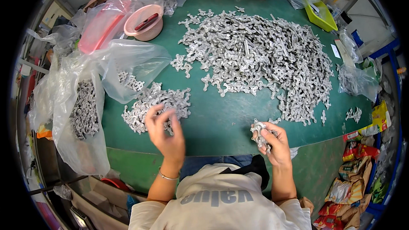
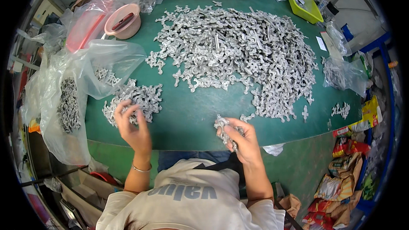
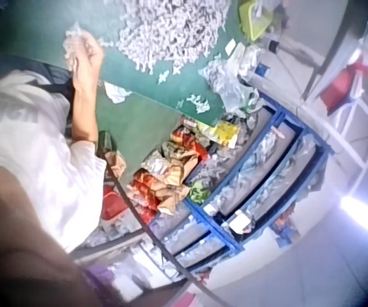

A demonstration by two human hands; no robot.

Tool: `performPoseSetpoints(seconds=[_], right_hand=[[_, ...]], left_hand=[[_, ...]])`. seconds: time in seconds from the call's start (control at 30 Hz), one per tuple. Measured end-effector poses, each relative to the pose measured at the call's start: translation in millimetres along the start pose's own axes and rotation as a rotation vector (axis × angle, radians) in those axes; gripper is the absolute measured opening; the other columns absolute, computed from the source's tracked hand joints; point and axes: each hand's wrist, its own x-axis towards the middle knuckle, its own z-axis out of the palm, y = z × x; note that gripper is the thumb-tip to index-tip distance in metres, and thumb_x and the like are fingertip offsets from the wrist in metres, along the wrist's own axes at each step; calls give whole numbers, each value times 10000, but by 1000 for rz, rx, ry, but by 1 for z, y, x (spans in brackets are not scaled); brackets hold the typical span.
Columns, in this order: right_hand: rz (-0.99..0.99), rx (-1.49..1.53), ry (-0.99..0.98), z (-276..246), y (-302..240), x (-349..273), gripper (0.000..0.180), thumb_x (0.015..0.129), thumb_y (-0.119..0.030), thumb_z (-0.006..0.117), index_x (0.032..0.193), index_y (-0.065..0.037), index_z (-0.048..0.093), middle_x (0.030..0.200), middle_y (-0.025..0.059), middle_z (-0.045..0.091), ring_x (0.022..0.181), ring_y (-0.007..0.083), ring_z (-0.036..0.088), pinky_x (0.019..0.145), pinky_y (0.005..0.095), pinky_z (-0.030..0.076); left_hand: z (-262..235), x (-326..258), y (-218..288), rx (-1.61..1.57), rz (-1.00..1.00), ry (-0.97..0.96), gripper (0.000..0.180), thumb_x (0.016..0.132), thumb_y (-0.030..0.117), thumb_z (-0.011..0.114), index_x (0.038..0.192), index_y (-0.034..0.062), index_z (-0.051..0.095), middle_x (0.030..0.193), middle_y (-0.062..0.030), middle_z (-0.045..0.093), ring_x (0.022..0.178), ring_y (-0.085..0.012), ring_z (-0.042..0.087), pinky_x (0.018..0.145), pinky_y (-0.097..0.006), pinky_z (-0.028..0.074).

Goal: The person sorts small metal cross-shaped parts from a large pile on a green table by hand, picking up individual pieces and moving them into smaller separate piles and bags.

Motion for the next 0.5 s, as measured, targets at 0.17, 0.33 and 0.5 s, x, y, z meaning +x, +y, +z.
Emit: performPoseSetpoints(seconds=[0.17,0.33,0.5], right_hand=[[149,206,-135,9,6,0,236,856,-105,491,982,84,554,743,99,594,447,56,445,357,170,324],[77,-40,-132,19,7,-8,166,852,-94,508,890,49,583,736,80,607,465,41,443,384,163,321],[6,-76,-101,24,6,-13,188,866,-116,499,926,42,583,747,83,610,476,38,442,391,159,320]], left_hand=[[8,-14,36,-606,-144,-600,264,742,-60,565,1000,-10,584,1063,-120,503,892,-188,512,747,-269,409],[14,-9,55,-895,-308,-962,340,734,-47,601,1071,-19,570,1045,-98,518,816,-121,506,694,-227,408],[18,-17,49,-1004,-426,-917,346,728,-80,614,1068,-29,573,1021,-100,519,793,-115,500,680,-222,425]])
